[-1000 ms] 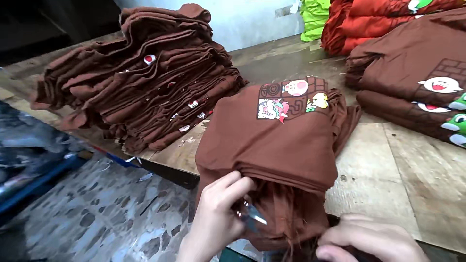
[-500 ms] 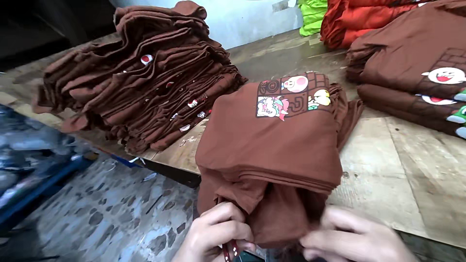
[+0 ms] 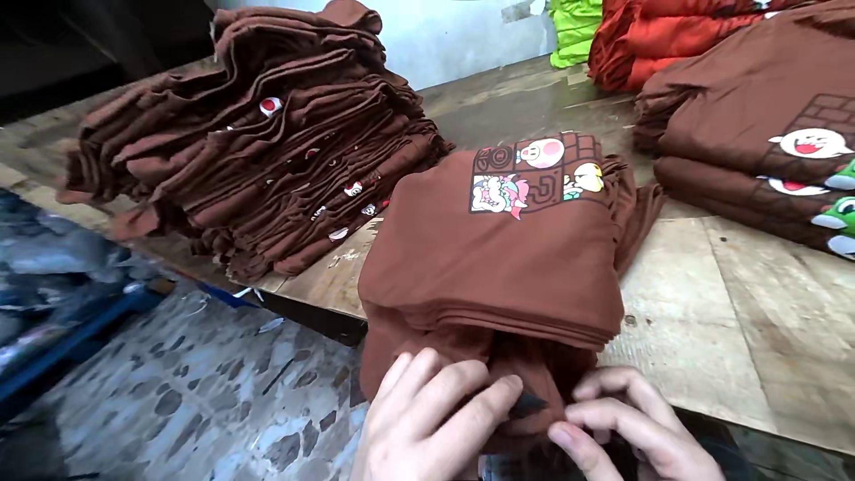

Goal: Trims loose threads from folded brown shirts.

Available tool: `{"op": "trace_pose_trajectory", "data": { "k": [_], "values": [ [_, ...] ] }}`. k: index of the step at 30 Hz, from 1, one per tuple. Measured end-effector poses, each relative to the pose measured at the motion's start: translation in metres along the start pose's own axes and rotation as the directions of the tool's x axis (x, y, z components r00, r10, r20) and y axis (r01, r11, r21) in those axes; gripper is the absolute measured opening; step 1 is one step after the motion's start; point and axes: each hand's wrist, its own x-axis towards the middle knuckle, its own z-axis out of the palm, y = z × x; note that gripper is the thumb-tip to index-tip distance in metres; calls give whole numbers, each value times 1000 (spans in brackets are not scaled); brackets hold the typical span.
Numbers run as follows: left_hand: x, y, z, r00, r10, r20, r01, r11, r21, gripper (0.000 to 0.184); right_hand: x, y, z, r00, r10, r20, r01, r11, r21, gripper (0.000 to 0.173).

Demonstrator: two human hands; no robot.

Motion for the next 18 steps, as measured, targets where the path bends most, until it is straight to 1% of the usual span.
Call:
{"op": "trace_pose_trajectory", "data": {
  "k": [2, 4, 6, 8, 10, 12, 14, 16, 17, 18],
  "values": [
    [2, 2, -5, 1000, 7, 14, -7, 1000, 28, 25, -2, 3, -7, 999, 13, -29, -11, 997, 78, 10],
    [5, 6, -10, 999, 13, 39, -14, 999, 29, 29, -2, 2, -12, 998, 40, -41, -36, 993, 114, 9],
    [10, 12, -9, 996, 38, 80, -41, 998, 40, 30, 0, 1, -10, 996, 47, -76, -38, 992, 121, 9],
    [17, 15, -4, 988, 84, 126, -92, 994, 61, 29, 3, 0, -6, 994, 22, -103, -9, 992, 127, 9],
    [19, 15, 3, 984, 117, 134, -132, 986, 106, 26, 3, -1, -4, 997, -16, -80, 24, 994, 103, 9],
    [17, 14, 2, 990, 98, 99, -111, 985, 131, 26, 2, -2, -7, 999, -33, -19, 33, 999, 4, 11],
    [14, 11, -4, 996, 32, 78, -41, 992, 120, 26, 0, 1, -14, 999, -27, 31, 31, 991, -133, 11],
    [11, 8, -10, 988, -53, 147, 49, 998, 34, 31, -3, 9, -18, 996, -82, 34, 88, 959, -269, 15],
    [9, 5, -12, 977, -83, 198, 90, 996, -27, 35, -4, 10, -18, 992, -124, 33, 128, 939, -320, 20],
    [7, 2, -11, 968, -95, 231, 118, 989, -91, 33, -5, 8, -16, 986, -164, 37, 166, 920, -354, 27]
  ]
}}
